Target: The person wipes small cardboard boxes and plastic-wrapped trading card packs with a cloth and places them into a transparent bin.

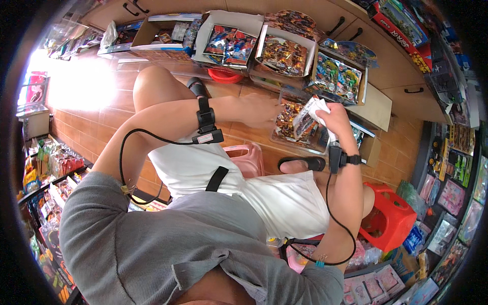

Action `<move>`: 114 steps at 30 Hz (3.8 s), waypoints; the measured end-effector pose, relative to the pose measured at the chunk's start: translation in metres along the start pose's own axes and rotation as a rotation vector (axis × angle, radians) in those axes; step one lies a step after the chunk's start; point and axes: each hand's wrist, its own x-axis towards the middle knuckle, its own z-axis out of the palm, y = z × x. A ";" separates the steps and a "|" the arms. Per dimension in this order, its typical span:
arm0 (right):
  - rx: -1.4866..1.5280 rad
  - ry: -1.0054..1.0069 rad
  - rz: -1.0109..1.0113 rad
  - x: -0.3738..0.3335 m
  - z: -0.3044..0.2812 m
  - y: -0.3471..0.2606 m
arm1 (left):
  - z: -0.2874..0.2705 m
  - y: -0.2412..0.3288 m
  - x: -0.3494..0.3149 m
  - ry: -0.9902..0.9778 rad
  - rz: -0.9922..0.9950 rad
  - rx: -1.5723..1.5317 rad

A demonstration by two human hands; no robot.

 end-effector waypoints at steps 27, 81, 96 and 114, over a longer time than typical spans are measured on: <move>0.729 0.194 -0.061 0.015 0.039 -0.072 | -0.048 -0.048 0.031 1.045 -0.294 -1.625; 0.772 0.476 -0.288 0.079 0.001 -0.105 | -0.114 -0.059 -0.040 1.190 -0.204 -1.484; 0.695 0.304 -0.438 0.028 0.051 -0.157 | -0.070 -0.026 -0.021 0.621 0.070 -1.913; 1.159 -0.105 -0.054 0.013 0.080 -0.183 | -0.102 -0.038 -0.072 0.378 0.117 -2.163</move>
